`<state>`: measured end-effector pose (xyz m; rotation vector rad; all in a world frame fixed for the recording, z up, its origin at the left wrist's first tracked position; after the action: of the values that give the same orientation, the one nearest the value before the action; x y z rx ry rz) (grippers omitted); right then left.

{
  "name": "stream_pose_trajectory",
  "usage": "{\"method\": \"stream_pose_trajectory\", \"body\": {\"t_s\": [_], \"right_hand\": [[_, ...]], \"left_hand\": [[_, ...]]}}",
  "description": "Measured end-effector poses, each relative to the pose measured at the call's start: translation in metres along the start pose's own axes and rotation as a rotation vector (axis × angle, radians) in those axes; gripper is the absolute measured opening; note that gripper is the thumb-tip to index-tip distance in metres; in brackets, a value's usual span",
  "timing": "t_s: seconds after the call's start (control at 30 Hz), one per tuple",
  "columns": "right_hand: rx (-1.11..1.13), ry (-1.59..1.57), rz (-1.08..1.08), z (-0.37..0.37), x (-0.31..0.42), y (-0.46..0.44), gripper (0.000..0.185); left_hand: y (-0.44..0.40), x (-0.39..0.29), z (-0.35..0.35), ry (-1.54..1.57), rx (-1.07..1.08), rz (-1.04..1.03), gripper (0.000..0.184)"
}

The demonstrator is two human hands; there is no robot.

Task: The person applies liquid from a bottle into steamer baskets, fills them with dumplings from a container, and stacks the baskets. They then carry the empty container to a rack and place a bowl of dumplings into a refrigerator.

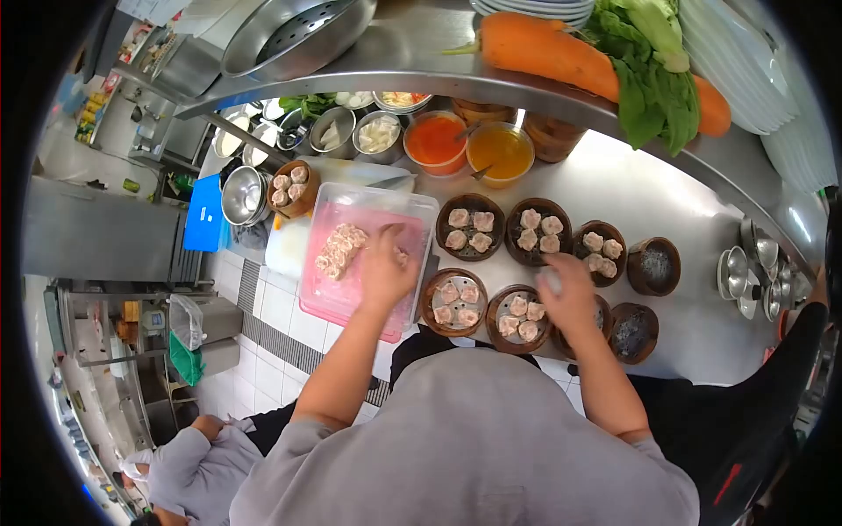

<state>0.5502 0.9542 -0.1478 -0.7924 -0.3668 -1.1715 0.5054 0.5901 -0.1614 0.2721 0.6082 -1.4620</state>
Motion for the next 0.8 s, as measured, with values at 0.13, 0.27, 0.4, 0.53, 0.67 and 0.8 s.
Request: {"method": "stream_pose_trajectory", "body": {"t_s": [0.13,0.27,0.4,0.53,0.67,0.8], "right_hand": [[0.264,-0.173,0.215,-0.089,0.073,-0.026,0.04],[0.446,-0.211,0.184,-0.165,0.13,-0.058,0.049],[0.315,-0.114,-0.12,-0.21,0.144,-0.074,0.058],[0.41,-0.353,-0.377,-0.213,0.149,-0.079,0.056],[0.207,-0.922,-0.294,-0.195,0.149,-0.067,0.054],[0.053,-0.917,-0.327,-0.15,0.173,-0.05,0.037]], "left_hand": [[0.013,0.04,0.022,-0.14,0.2,-0.011,0.076],[0.011,0.05,0.016,-0.144,0.34,0.016,0.081],[-0.001,0.104,-0.019,0.539,0.417,0.307,0.079],[0.01,0.07,0.029,0.604,0.308,0.202,0.082],[0.004,0.053,0.053,0.746,0.338,0.124,0.059],[0.007,0.019,0.044,0.974,0.599,0.157,0.038]]}}
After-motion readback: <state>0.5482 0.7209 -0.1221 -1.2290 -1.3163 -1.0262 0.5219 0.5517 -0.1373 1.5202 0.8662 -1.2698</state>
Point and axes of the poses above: each hand's wrist, its own y-axis away from the middle knuckle, its own z-axis out of the back of the hand, x = y × z, the point moved 3 cm from there along -y, towards the middle knuckle, and after that the axes turned 9 degrees about z, right-handed, at the moved point
